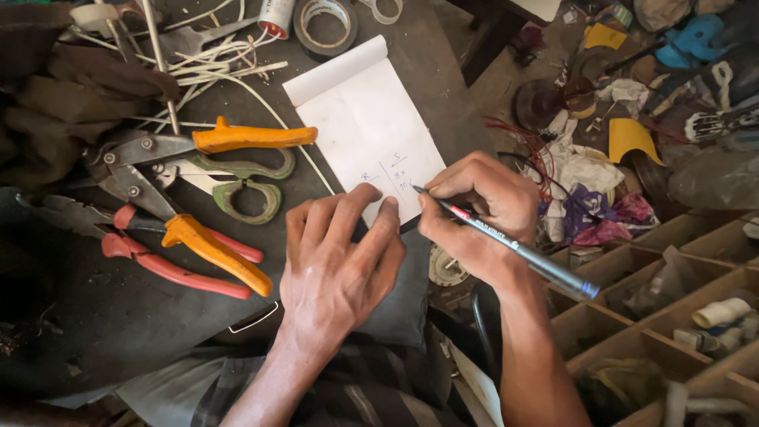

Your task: The person is repairing an electric motor by manipulating and organizing the internal copper windings. They use a pen to point at specific areas and write notes on a piece of paper. The person then uses their hands to pull, separate, and arrange the wires inside the motor casing.

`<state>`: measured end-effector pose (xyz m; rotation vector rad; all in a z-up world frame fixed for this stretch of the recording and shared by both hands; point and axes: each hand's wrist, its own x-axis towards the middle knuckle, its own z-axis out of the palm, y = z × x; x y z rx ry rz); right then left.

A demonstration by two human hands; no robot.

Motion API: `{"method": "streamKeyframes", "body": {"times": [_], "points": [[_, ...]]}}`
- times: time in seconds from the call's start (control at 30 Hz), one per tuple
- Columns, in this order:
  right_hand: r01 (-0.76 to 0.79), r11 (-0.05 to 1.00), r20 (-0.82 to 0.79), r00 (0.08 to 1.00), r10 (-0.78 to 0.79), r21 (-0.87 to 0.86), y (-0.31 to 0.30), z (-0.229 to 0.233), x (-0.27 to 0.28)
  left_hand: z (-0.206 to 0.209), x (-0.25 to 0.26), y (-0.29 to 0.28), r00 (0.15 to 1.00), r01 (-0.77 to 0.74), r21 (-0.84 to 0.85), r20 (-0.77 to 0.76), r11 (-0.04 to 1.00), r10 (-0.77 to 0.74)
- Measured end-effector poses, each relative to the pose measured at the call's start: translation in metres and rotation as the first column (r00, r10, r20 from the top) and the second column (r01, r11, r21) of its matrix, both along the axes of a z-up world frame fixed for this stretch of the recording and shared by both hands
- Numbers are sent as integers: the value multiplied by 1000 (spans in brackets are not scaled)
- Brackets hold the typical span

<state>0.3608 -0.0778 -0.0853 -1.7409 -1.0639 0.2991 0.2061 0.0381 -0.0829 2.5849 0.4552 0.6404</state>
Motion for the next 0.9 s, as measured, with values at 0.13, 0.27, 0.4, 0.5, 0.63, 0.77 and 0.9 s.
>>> {"method": "streamKeyframes", "body": {"times": [0.13,0.27,0.4,0.5,0.63,0.77,0.9], "points": [[60,998,30,998,-59,-19,-2,-7,1,2,0,0,1000,3,12,-11,1000,-3],[117,993,-184,977,-109,34,-6,-19,3,4,3,-1,1000,-4,14,-2,1000,4],[112,989,-285,955,-79,99,-10,-23,1,-6,-3,-5,999,-9,18,31,1000,9],[153,976,-269,957,-107,156,-11,-15,-4,-11,-11,-6,997,3,-66,72,998,1],[390,905,-384,872,-303,170,-4,6,-35,8,-22,-8,973,78,-194,229,978,-33],[315,917,-284,928,-242,246,0,24,-99,27,-33,-30,962,215,-638,269,740,-47],[267,820,-701,681,212,506,-1,34,-143,11,-66,-30,845,508,-612,491,606,-213]]}}
